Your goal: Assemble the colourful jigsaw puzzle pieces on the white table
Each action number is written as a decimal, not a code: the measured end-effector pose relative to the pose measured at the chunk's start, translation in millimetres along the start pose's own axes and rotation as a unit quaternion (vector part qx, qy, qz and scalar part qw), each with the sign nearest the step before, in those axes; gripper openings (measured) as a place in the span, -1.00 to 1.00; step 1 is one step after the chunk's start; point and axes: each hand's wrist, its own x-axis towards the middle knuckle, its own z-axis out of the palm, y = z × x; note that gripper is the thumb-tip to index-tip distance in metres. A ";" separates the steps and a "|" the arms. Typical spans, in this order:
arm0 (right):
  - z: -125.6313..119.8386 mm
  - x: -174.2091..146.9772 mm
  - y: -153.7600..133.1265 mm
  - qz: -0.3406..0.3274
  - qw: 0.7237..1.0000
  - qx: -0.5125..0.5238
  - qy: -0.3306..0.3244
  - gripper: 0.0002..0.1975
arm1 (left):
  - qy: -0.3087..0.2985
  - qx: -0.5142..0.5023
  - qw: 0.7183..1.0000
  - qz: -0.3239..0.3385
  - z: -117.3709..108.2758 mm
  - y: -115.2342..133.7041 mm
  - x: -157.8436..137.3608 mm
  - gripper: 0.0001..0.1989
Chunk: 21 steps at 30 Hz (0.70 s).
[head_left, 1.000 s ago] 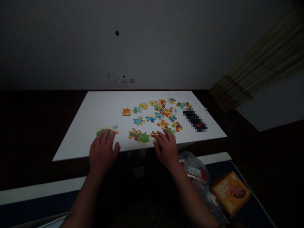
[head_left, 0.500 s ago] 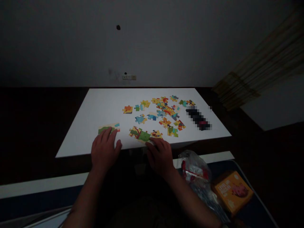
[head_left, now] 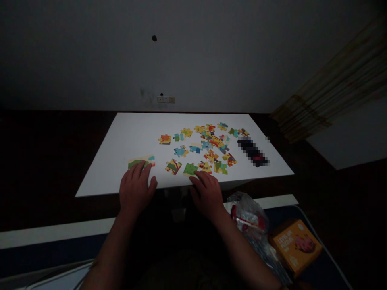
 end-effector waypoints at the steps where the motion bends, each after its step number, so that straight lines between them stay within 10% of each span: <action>1: 0.7 -0.4 1.0 -0.002 1.000 0.002 0.003 -0.67 | 0.001 -0.003 1.000 0.000 -0.4 0.1 -0.1 -0.52; 21: 8.8 0.6 12.8 -0.023 0.998 0.040 0.032 -0.70 | 0.002 -0.018 1.000 -0.006 0.4 -0.1 -0.4 -0.52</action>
